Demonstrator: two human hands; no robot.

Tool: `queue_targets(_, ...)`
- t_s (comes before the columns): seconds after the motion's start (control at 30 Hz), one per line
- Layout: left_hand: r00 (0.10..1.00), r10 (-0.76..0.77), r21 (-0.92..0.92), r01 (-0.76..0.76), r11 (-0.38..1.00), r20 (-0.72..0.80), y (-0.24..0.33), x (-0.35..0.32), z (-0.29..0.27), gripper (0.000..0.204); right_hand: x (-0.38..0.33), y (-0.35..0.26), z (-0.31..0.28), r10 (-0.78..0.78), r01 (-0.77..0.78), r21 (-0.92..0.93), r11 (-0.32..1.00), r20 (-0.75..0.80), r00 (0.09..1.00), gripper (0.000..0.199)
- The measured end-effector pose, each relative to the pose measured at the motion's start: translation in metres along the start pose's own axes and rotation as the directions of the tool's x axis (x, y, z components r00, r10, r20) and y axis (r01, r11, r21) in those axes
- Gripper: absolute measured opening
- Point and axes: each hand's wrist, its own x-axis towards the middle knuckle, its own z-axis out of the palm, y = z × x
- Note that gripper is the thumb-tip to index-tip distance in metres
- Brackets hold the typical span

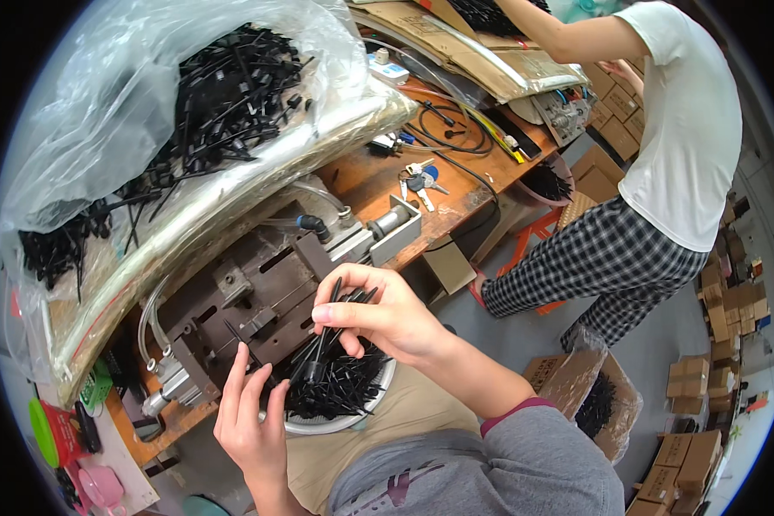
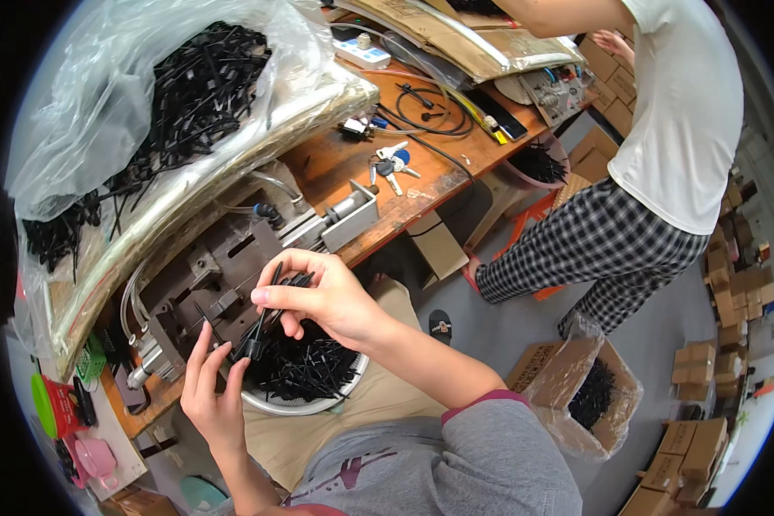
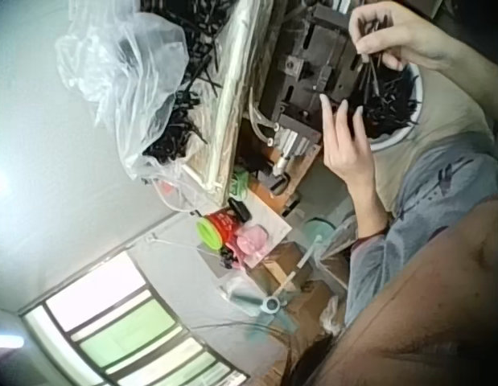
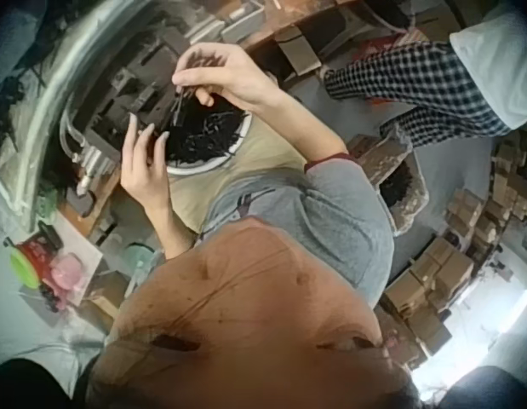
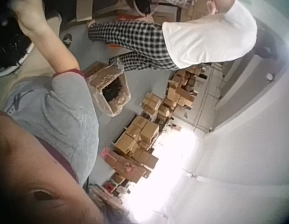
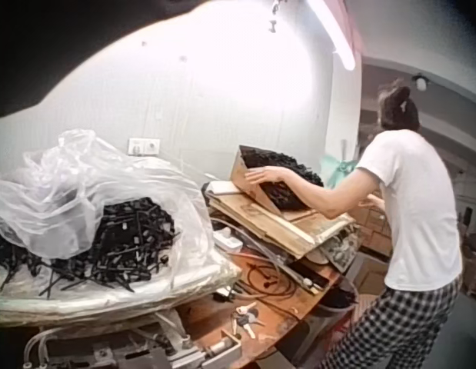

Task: Assembling small black components using a manual press tool in a workshop setting.

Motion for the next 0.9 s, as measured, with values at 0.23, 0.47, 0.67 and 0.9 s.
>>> queue_targets(0.23, 0.986, 0.012, 0.131, -0.034, 0.991, 0.165, 0.005, 0.008, 0.015, 0.025, -0.002, 0.007, 0.000, -0.013, 0.013, -0.007, 1.000, -0.025, 1.000, 0.013)
queue_targets(0.47, 0.987, 0.028, 0.173, -0.056, 0.983, 0.156, 0.005, 0.018, 0.019, 0.030, -0.004, 0.015, 0.001, -0.041, 0.040, -0.051, 0.998, -0.017, 0.999, 0.016)
queue_targets(0.67, 0.986, 0.006, 0.125, -0.027, 0.992, 0.165, 0.004, 0.018, 0.019, 0.027, -0.004, 0.018, 0.001, -0.034, 0.034, -0.013, 0.999, 0.002, 0.999, 0.017)
queue_targets(0.9, 0.982, -0.028, 0.070, 0.015, 0.997, 0.185, 0.004, 0.017, 0.021, 0.036, -0.006, 0.021, -0.001, -0.052, 0.052, 0.006, 0.999, 0.006, 0.999, 0.018)
